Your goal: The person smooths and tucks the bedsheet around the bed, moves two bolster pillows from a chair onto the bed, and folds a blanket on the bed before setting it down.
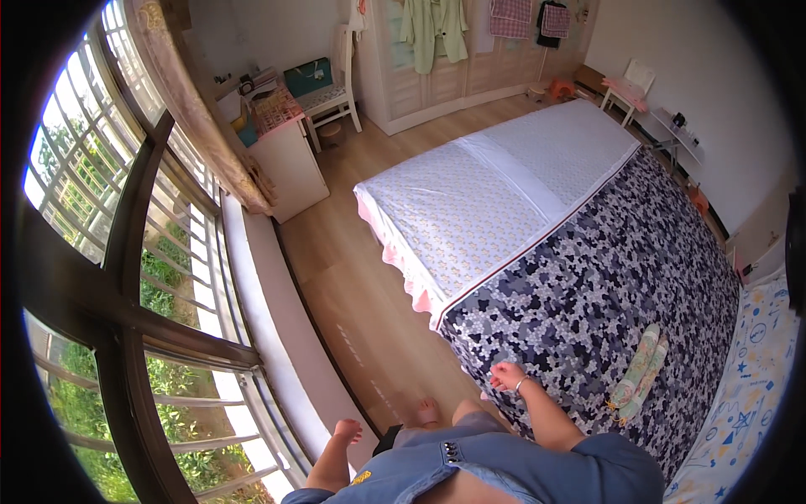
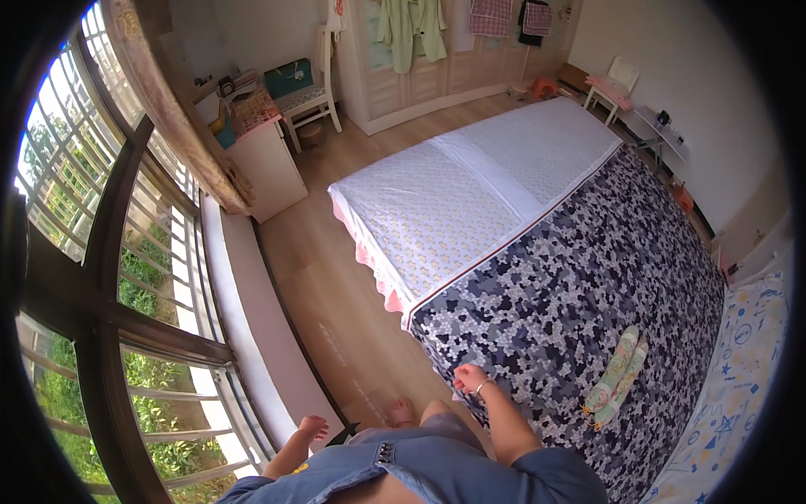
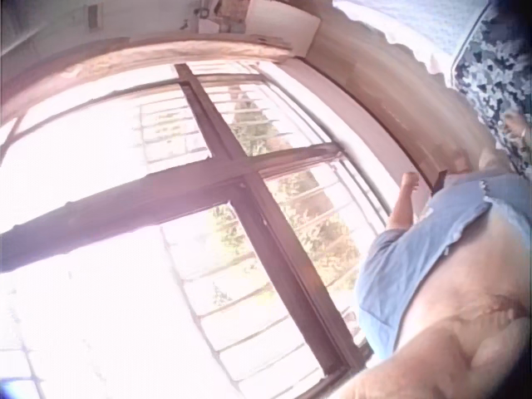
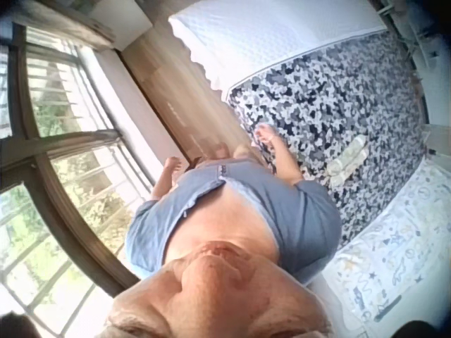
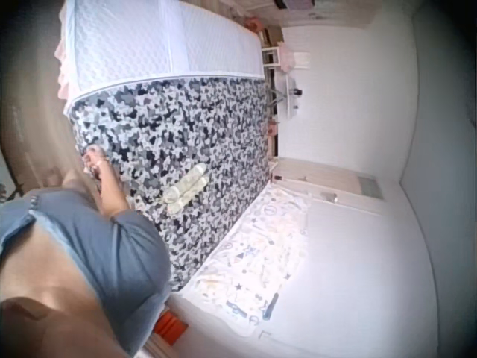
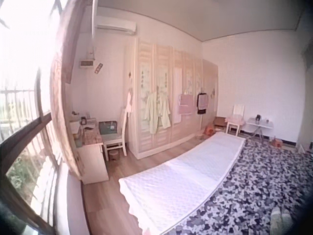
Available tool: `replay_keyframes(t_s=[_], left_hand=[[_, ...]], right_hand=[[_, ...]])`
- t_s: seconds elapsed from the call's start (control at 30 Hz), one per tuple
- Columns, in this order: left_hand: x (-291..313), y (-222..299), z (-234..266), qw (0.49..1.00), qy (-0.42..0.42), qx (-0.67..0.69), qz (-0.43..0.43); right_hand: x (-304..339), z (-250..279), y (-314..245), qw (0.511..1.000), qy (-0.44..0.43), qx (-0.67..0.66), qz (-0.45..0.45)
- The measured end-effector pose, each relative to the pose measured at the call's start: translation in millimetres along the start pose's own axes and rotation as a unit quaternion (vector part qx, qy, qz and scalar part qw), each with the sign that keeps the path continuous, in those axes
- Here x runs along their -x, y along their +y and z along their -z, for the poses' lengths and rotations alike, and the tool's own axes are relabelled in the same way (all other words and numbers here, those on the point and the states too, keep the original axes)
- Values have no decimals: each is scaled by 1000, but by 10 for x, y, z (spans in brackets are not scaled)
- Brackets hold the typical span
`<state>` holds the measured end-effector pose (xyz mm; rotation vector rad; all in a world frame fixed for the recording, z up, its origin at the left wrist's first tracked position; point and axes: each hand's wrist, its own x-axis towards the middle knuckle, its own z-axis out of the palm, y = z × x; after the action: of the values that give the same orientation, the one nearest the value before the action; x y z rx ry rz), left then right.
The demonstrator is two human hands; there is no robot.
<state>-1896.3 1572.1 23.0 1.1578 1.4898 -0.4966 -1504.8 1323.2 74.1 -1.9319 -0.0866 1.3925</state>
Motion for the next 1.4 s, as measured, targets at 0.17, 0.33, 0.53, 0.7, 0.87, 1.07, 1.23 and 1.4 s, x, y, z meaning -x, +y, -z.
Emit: replay_keyframes(t_s=[0.17, 0.33, 0.53, 0.7, 0.87, 1.07, 1.23, 1.4], left_hand=[[-385, 505, 519, 999, -15, 31, -14], [-744, 1475, 911, 995, -57, 65, -50], [-1252, 2313, 1915, 987, -81, 133, -35], [-2013, 2913, 2553, 983, 14, 135, -127], [-3917, 3208, 2918, 958, 91, -104, -251], [-4727, 4431, 3996, 948, 79, -232, -204], [-3874, 6103, 5418, 964, -85, -246, -55], [-4307, 7688, 5751, 937, -154, -313, -30]], right_hand=[[-481, -222, -543, 996, 11, 78, -33], [-941, 107, -708, 938, 86, 169, -290], [-2150, -237, -2214, 958, 141, 94, -232], [-3194, -1125, -4056, 984, 65, 161, -44], [-3894, -2277, -5684, 885, -48, 416, 204], [-4805, -2671, -6220, 956, -38, 256, 138], [-5321, -1814, -5934, 669, -79, 708, 212], [-5207, -1548, -6300, 980, 111, -34, -163]])
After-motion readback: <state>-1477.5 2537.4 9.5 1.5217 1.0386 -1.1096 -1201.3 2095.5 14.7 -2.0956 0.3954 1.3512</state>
